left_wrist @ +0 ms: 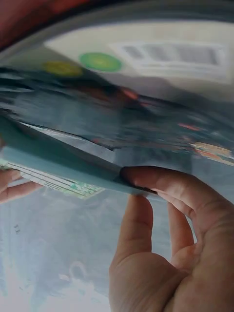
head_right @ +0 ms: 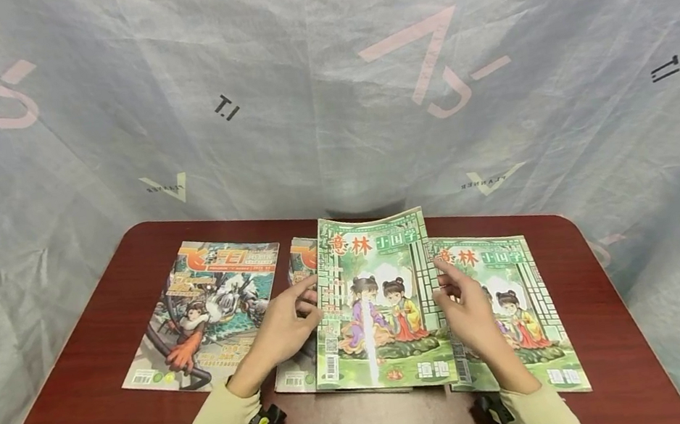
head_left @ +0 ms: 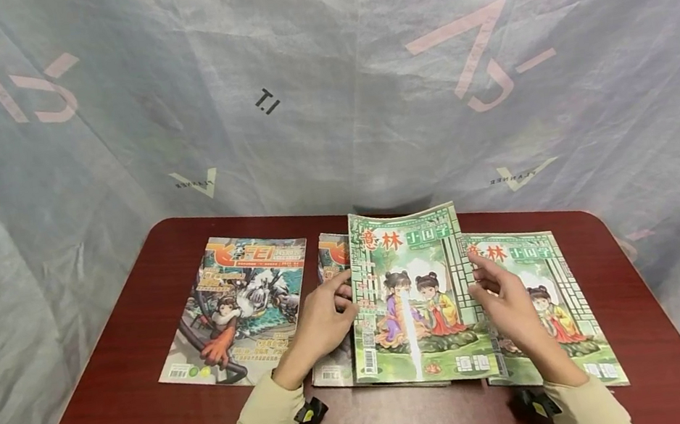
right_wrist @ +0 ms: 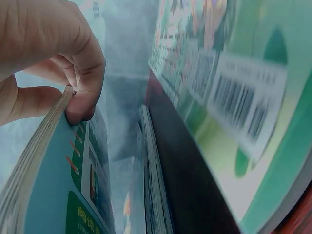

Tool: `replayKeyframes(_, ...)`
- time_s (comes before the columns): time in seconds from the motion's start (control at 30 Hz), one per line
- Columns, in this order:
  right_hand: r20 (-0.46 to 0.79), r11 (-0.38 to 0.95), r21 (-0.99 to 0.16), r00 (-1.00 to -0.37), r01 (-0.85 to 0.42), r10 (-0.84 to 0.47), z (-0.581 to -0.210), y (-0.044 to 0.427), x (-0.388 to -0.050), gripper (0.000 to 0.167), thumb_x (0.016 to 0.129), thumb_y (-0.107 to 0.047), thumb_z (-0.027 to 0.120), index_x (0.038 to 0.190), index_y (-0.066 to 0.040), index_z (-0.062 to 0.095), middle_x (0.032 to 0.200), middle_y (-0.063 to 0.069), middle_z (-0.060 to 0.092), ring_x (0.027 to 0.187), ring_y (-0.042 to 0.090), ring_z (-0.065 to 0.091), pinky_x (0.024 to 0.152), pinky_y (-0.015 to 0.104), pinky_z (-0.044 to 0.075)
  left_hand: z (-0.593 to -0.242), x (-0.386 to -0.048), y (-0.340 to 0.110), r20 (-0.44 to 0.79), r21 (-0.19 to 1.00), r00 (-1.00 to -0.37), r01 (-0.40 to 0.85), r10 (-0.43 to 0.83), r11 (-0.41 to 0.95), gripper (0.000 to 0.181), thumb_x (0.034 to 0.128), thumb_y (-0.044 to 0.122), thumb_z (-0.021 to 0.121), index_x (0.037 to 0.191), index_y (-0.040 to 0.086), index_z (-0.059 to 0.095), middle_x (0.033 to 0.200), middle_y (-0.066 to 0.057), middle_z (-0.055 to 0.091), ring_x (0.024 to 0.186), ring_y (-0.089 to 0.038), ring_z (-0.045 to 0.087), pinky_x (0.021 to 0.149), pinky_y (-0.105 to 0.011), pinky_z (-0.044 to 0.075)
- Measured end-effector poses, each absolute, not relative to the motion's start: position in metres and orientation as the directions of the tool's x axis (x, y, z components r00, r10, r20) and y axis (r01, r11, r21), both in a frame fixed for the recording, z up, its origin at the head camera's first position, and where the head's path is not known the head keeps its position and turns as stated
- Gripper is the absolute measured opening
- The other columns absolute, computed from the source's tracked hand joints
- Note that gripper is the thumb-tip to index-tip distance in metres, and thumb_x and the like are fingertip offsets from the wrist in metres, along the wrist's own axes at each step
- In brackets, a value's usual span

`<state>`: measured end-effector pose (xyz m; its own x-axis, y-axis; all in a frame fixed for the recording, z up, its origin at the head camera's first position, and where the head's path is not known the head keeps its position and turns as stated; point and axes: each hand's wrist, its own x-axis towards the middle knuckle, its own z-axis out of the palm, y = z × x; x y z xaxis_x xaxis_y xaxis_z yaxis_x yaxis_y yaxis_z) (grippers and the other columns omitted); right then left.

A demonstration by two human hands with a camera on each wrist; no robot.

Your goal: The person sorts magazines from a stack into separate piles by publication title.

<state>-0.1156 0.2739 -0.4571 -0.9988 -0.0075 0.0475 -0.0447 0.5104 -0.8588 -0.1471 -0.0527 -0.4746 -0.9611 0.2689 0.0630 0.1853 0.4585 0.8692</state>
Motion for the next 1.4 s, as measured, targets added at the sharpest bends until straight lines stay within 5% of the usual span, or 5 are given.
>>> replayKeyframes(0.23, 0.059, 0.514, -0.856, -0.998, -0.048, 0.005, -0.453, 0.292, -0.107, 0.057, 0.112, 0.003, 0.057, 0.168, 0.003, 0.044, 0.135, 0.029, 0.063, 0.11, 0.0, 0.06, 0.087, 0.01, 0.051, -0.475, -0.141, -0.034, 0.058, 0.89, -0.956, 0.18, 0.287, 0.419, 0.06, 0.0981, -0.003, 0.066, 0.157, -0.006, 0.057, 0.121, -0.017, 0.073, 0.099, -0.025, 0.073, 0.09, -0.045, 0.06)
replayKeyframes(0.33, 0.062, 0.526, -0.849, -0.998, -0.046, 0.013, -0.451, 0.301, -0.103, 0.058, 0.112, 0.003, 0.057, 0.169, 0.001, 0.043, 0.137, 0.03, 0.062, 0.109, -0.007, 0.057, 0.088, 0.008, 0.05, -0.476, -0.14, -0.025, 0.035, 0.909, -0.952, 0.156, 0.303, 0.385, 0.061, 0.0994, -0.002, 0.067, 0.159, -0.005, 0.055, 0.123, -0.018, 0.071, 0.104, -0.03, 0.074, 0.089, -0.044, 0.062)
replayKeyframes(0.73, 0.094, 0.557, -0.828, -0.995, -0.065, 0.024, -0.454, 0.344, -0.089, 0.056, 0.113, 0.004, 0.055, 0.167, 0.007, 0.04, 0.135, 0.026, 0.057, 0.109, -0.015, 0.053, 0.084, 0.007, 0.049, -0.476, -0.131, 0.013, 0.007, 0.957, -0.945, 0.101, 0.326, 0.272, 0.066, 0.1005, 0.003, 0.075, 0.162, -0.002, 0.053, 0.129, -0.018, 0.07, 0.103, -0.026, 0.075, 0.081, -0.034, 0.06)
replayKeyframes(1.03, 0.129, 0.569, -0.818, -0.991, -0.08, 0.047, -0.463, 0.376, -0.078, 0.057, 0.113, 0.002, 0.059, 0.167, 0.006, 0.041, 0.122, -0.011, 0.057, 0.108, -0.009, 0.057, 0.082, 0.01, 0.052, -0.477, -0.122, 0.041, -0.037, 0.973, -0.935, 0.047, 0.352, 0.227, 0.07, 0.1007, 0.01, 0.077, 0.165, 0.001, 0.05, 0.135, -0.016, 0.07, 0.107, -0.024, 0.074, 0.083, -0.031, 0.06)
replayKeyframes(1.4, 0.126, 0.507, -0.859, -0.989, -0.071, 0.075, -0.465, 0.414, -0.072, 0.06, 0.112, 0.005, 0.058, 0.17, -0.001, 0.042, 0.118, -0.017, 0.062, 0.101, -0.004, 0.062, 0.077, 0.013, 0.054, -0.483, -0.112, 0.071, -0.031, 0.997, -0.917, -0.001, 0.398, 0.076, 0.08, 0.0995, 0.01, 0.079, 0.169, 0.003, 0.041, 0.141, -0.015, 0.069, 0.113, -0.023, 0.074, 0.088, -0.031, 0.062)
